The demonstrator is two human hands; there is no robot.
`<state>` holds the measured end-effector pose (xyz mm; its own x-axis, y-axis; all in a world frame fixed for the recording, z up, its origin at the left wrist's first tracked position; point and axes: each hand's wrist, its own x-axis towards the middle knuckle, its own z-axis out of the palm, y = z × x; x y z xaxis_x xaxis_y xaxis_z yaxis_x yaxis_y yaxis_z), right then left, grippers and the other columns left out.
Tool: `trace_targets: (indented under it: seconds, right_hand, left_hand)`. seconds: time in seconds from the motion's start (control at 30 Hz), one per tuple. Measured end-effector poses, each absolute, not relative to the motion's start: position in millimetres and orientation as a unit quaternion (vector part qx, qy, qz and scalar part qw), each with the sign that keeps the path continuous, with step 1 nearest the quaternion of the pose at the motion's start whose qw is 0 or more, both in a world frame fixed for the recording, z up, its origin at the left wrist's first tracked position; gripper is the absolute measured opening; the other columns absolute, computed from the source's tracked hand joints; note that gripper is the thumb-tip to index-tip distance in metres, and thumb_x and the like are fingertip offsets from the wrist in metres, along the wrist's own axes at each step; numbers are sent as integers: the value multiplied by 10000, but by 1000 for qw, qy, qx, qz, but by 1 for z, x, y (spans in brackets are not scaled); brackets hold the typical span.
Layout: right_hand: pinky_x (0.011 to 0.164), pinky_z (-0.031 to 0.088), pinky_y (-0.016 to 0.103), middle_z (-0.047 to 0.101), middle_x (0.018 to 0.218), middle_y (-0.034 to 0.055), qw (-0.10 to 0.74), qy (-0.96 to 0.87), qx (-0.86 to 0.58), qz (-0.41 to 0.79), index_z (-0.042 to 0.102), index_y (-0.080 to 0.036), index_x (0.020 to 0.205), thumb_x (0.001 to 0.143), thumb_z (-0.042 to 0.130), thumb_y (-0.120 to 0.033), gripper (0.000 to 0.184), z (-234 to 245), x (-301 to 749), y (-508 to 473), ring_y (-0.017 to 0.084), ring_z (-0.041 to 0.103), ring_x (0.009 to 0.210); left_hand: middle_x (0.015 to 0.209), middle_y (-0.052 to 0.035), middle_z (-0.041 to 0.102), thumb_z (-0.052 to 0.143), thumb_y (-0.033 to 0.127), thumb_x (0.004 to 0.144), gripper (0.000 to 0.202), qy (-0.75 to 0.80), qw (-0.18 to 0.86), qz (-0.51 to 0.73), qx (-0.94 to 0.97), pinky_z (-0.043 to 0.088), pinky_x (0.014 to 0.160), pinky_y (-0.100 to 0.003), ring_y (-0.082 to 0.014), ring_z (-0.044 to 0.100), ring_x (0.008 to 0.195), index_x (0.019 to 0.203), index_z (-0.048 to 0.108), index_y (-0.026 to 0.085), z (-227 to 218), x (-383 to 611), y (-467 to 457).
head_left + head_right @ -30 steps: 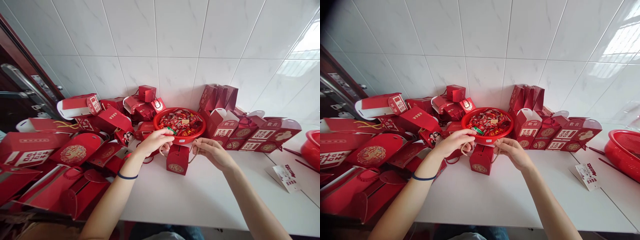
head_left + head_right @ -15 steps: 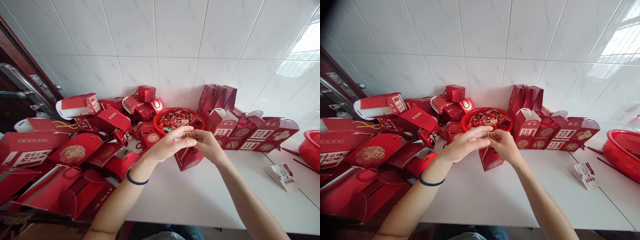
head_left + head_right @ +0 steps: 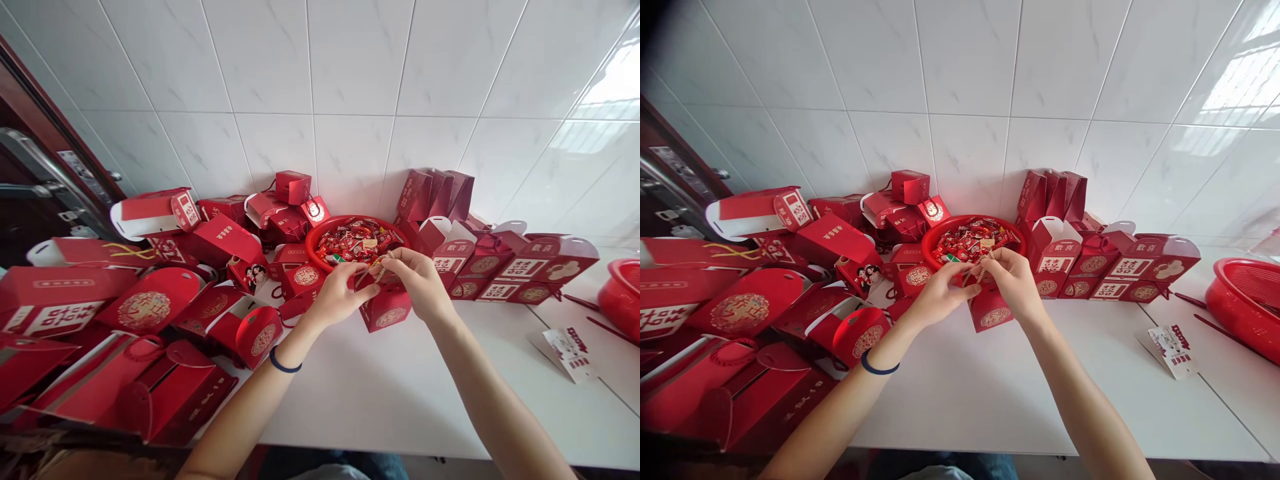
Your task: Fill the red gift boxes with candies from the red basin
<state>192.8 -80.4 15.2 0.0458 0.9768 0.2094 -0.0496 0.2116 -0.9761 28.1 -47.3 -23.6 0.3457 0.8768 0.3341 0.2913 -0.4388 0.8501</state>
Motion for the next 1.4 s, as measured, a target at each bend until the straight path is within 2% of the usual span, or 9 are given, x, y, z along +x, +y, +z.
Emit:
trace_targets:
  seconds: [0.13, 0.33, 0.5, 0.63, 0.73, 0.87, 1.0, 1.17, 1.4]
  right_hand:
    - [816, 562, 365, 724, 733, 35, 573, -522, -438, 455, 623, -223, 715, 744, 767, -469, 286, 6, 193, -78, 215, 691, 765]
    - [816, 560, 384, 711, 731, 38, 546, -527, -458, 463, 614, -226, 730, 745, 765, -523, 333, -12, 195, -78, 222, 681, 751]
    - [720, 537, 353, 663, 649, 7, 557, -532, -480, 420, 526, -243, 749, 807, 700, -544, 353, -33, 194, -84, 208, 660, 693]
    - [623, 522, 324, 612, 613, -24, 604, -492, -476, 407, 478, -251, 774, 819, 678, -574, 383, -42, 197, -91, 181, 622, 604]
    - [612, 520, 305, 596, 613, -34, 636, -464, -471, 398, 485, -243, 781, 805, 700, -577, 397, -41, 205, -96, 157, 599, 579]
    - [592, 514, 302, 607, 613, -25, 644, -444, -482, 396, 505, -239, 788, 780, 725, -588, 412, -34, 219, -104, 159, 594, 565]
    - [613, 515, 303, 602, 618, -22, 639, -446, -484, 399, 520, -233, 774, 775, 731, -559, 388, -32, 227, -108, 157, 598, 574]
    - [596, 486, 303, 584, 666, -12, 590, -511, -529, 333, 517, -238, 741, 723, 742, -439, 302, -39, 233, -109, 161, 562, 593]
    - [588, 288, 310, 543, 601, 17, 372, -614, -696, -6, 385, -249, 667, 834, 476, -230, 191, -38, 234, -116, 188, 467, 574]
  left_hand:
    - [1135, -44, 718, 637, 267, 874, 221, 368, 370, 410, 748, 475, 1021, -406, -266, 623, 1133, 1085, 695, 232, -36, 36, -53]
    - [1174, -86, 690, 700, 299, 829, 345, 354, 357, 375, 779, 468, 1002, -430, -303, 592, 1164, 1158, 642, 211, -64, 44, -52]
    - [1080, -94, 662, 631, 272, 848, 108, 365, 354, 334, 794, 472, 993, -427, -297, 575, 1151, 915, 617, 189, -80, 51, -46]
    - [1127, -87, 648, 623, 306, 868, 119, 337, 378, 335, 795, 451, 1044, -429, -287, 554, 1206, 918, 620, 197, -81, 58, -47]
    - [1196, -90, 650, 687, 362, 854, 292, 297, 434, 336, 781, 449, 1059, -437, -284, 566, 1207, 1095, 637, 203, -83, 64, -50]
    - [1493, -156, 473, 864, 431, 695, 873, 282, 487, 344, 752, 395, 1131, -499, -345, 464, 1370, 1436, 454, 224, -88, 73, -56]
    - [1469, -156, 498, 874, 418, 676, 847, 250, 466, 345, 775, 377, 1152, -511, -350, 446, 1383, 1403, 488, 220, -88, 81, -60]
    - [1428, -156, 503, 850, 320, 650, 764, 287, 447, 328, 781, 379, 1155, -526, -354, 457, 1362, 1336, 534, 202, -93, 82, -54]
    - [1425, -152, 485, 824, 361, 672, 765, 289, 438, 321, 788, 358, 1187, -508, -341, 447, 1380, 1356, 523, 199, -100, 82, -49]
